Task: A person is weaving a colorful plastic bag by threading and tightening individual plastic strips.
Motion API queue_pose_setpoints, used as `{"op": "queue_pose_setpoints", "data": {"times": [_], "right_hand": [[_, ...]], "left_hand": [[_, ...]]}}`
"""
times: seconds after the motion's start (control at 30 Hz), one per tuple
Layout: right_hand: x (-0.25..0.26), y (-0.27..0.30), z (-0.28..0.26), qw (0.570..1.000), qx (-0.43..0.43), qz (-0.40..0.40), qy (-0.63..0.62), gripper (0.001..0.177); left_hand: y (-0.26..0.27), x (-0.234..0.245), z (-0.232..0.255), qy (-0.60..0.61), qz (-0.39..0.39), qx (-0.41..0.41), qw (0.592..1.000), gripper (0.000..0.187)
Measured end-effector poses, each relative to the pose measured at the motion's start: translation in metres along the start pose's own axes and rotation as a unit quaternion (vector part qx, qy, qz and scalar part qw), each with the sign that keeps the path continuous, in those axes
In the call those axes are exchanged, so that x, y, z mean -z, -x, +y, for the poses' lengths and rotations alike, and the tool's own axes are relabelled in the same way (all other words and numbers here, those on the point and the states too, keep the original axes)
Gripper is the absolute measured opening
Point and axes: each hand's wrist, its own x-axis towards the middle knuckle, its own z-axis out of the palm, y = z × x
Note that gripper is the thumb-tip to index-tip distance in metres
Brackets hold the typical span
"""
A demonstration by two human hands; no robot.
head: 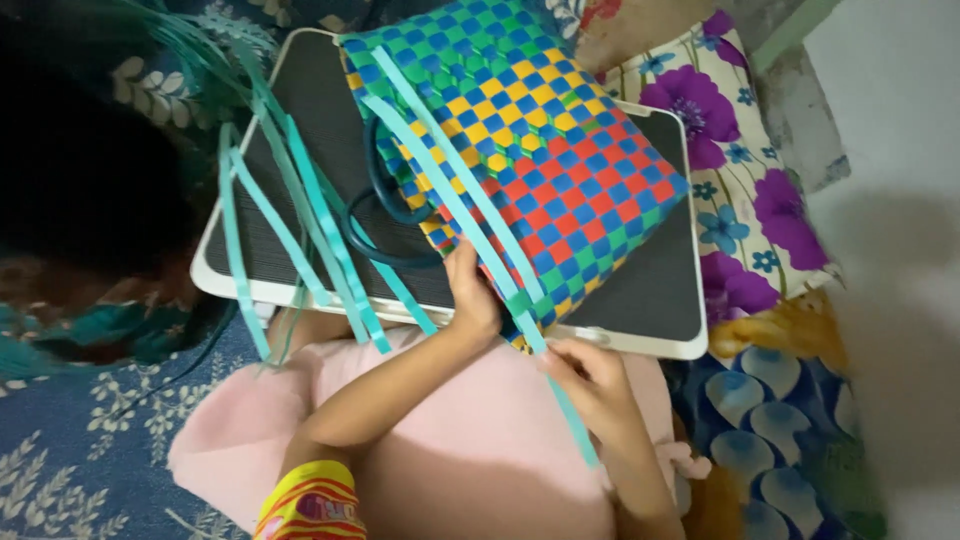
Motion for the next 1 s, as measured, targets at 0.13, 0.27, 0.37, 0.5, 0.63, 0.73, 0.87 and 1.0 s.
{"op": "queue_pose_setpoints", "data": {"times": [0.13, 0.27, 0.37, 0.5, 0.63, 0.73, 0.87, 1.0], "right_hand": [[-0.008, -0.011, -0.02, 0.998, 0.051, 0.019, 0.037, 0.015], [0.001, 0.015, -0.01, 1.0, -0.001, 0.021, -0.018, 0.009], [0.005, 0.023, 0.001, 0.999, -0.021, 0.021, -0.022, 0.01], [0.005, 0.001, -0.006, 0.999, 0.013, 0.05, 0.016, 0.009], [0.012, 0.007, -0.005, 0.999, 0.018, 0.013, 0.025, 0.01], [0.021, 0.019, 0.009, 0.999, 0.01, -0.015, 0.026, 0.011], [0.026, 0.007, 0.001, 1.0, 0.021, 0.005, 0.009, 0.007], [0.022, -0.009, -0.006, 1.0, 0.014, 0.011, 0.006, 0.011]], "left_hand": [[0.0, -0.002, -0.002, 0.019, 0.058, 0.005, 0.998, 0.031], [0.004, 0.001, -0.004, -0.001, 0.069, 0.019, 0.997, 0.036], [0.004, -0.008, 0.003, -0.003, 0.059, 0.009, 0.998, 0.035], [0.029, -0.045, 0.03, 0.013, 0.073, 0.011, 0.997, 0.041], [0.023, -0.031, 0.015, -0.001, 0.084, 0.014, 0.996, 0.044], [0.027, -0.04, 0.027, -0.005, 0.054, -0.005, 0.999, 0.037], [0.031, -0.044, 0.032, -0.031, 0.002, -0.024, 0.999, 0.034], [0.022, -0.03, 0.021, -0.089, -0.035, -0.01, 0.995, 0.041]]}}
